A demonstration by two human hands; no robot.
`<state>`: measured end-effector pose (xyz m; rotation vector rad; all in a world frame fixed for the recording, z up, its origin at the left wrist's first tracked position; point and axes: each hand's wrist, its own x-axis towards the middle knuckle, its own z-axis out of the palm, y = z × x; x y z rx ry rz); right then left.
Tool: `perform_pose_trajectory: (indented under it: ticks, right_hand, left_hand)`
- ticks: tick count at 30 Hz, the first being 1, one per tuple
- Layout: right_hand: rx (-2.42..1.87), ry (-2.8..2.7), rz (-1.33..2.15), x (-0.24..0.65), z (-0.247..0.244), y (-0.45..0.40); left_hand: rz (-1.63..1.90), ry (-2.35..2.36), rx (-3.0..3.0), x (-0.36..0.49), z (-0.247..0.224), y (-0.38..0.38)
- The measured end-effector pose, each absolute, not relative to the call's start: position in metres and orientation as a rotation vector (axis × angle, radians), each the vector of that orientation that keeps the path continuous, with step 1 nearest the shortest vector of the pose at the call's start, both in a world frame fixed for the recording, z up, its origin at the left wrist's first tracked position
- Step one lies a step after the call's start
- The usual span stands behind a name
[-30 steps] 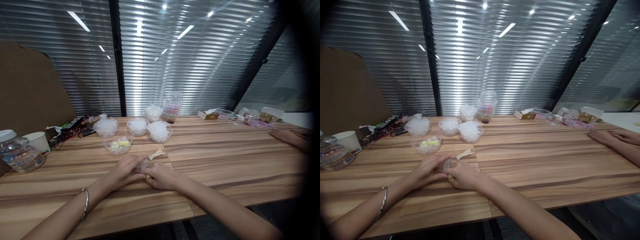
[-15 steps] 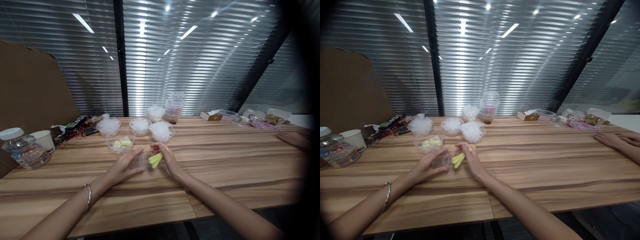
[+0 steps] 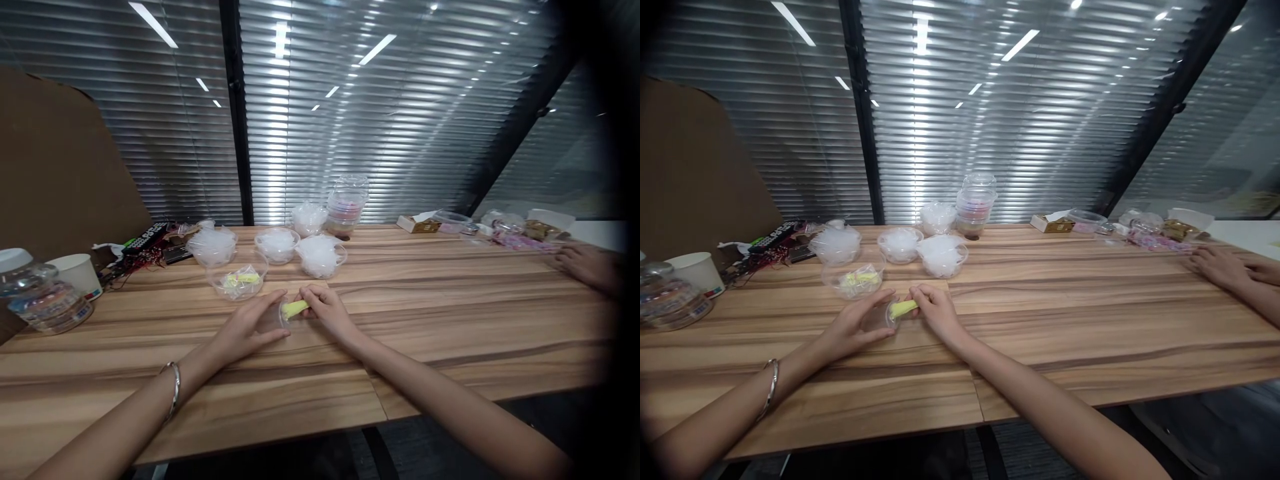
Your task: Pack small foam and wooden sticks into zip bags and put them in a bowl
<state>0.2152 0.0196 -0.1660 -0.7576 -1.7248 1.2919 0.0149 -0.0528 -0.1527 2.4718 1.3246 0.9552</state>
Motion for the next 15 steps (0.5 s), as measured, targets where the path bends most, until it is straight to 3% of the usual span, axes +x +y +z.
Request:
perform_pose_trajectory:
  ticks: [8, 15]
  right_hand:
    - [-0.734, -1.798, 0.912, 0.218, -0.163, 0.017]
    - [-0.632, -1.652, 1.198, 0.216, -0.161, 0.011]
  left_hand:
    - [0.978, 1.336, 2.470, 0.017, -0.150, -0.054]
    - [1.041, 1.349, 2.395, 0.018, -0.150, -0.054]
